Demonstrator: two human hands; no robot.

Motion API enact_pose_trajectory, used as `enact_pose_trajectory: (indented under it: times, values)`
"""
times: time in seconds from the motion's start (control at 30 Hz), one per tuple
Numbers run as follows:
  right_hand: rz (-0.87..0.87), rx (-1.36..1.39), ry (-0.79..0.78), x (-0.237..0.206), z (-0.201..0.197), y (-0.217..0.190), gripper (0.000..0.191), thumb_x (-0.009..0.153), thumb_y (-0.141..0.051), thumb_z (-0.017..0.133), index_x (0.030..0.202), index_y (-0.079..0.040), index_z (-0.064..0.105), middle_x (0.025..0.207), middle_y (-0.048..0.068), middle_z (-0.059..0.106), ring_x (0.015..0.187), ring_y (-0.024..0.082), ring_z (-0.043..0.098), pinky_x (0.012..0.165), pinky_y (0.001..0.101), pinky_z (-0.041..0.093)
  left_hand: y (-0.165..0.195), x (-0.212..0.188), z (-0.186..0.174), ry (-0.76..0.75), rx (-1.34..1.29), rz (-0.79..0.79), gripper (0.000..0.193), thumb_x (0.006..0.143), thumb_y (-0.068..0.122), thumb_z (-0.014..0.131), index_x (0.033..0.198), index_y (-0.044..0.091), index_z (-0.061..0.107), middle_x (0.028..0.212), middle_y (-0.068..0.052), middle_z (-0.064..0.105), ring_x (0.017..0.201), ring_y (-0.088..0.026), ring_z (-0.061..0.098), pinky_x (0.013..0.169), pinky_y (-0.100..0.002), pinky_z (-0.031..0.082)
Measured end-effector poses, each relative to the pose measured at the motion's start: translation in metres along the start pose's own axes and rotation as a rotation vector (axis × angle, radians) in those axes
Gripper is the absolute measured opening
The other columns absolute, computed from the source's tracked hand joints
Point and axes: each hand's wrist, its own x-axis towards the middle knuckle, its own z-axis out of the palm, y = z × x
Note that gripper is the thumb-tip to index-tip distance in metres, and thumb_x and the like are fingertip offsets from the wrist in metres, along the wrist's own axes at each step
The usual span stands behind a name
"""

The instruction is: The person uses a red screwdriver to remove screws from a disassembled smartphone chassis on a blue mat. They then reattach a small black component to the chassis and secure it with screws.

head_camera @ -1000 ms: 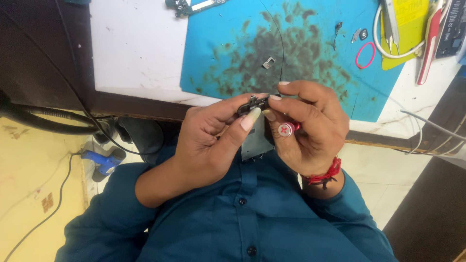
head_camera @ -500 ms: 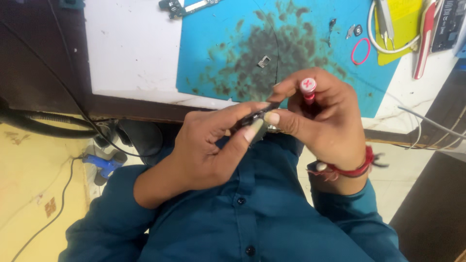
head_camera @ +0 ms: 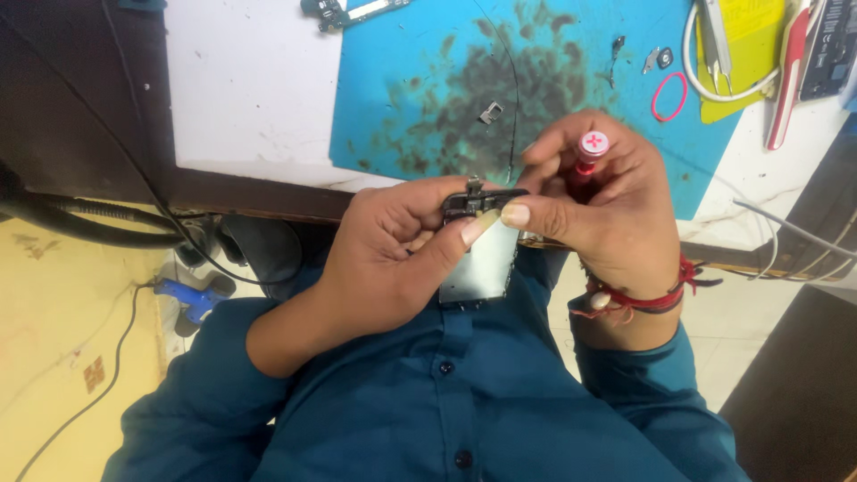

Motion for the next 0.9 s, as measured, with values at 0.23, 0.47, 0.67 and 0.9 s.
enact_pose_trajectory:
  times: [0.23,0.47,0.67,0.9]
  values:
    - [-0.090,0.092,0.099,-0.008,0.014,0.010,0.019,0.098,0.005,0.075,0.114,0.002,0.064,0.098,0.010,0.070,0.088,0.013,0.067,0.080,0.0240,0.053,-0.001,-0.002,-0.002,0.027,-0.044,0.025,0.032,0.110,0.005,0.059,0.140,-0.007,0.061,0.117,-0.007,0.074,0.102,-0.006,0.065,0.090,-0.022,0.053]
    - [-0.197,-0.144,0.203,-0.011,0.024,0.008,0.023,0.098,0.009,0.078,0.113,0.002,0.062,0.094,0.007,0.069,0.082,0.009,0.065,0.073,0.0204,0.052,0.000,0.002,0.004,0.054,0.019,0.029,0.030,0.110,0.002,0.058,0.139,-0.006,0.062,0.117,-0.007,0.073,0.105,-0.005,0.064,0.093,-0.023,0.054]
    - [-0.191,-0.315,0.174,-0.005,0.022,-0.007,0.027,0.095,0.006,0.082,0.113,0.001,0.062,0.093,0.006,0.069,0.071,0.002,0.056,0.061,0.0149,0.043,0.003,0.005,0.003,0.028,0.031,0.035,0.029,0.109,0.000,0.056,0.137,-0.005,0.063,0.126,-0.006,0.071,0.111,-0.005,0.064,0.100,-0.023,0.055]
    - [-0.240,-0.413,0.154,-0.005,0.019,-0.012,0.033,0.094,0.004,0.086,0.113,0.000,0.059,0.095,0.004,0.069,0.063,-0.003,0.040,0.054,0.0130,0.028,-0.001,0.007,0.003,0.039,0.026,0.043,0.029,0.110,0.000,0.060,0.138,-0.005,0.064,0.119,-0.008,0.073,0.106,-0.007,0.066,0.095,-0.024,0.055]
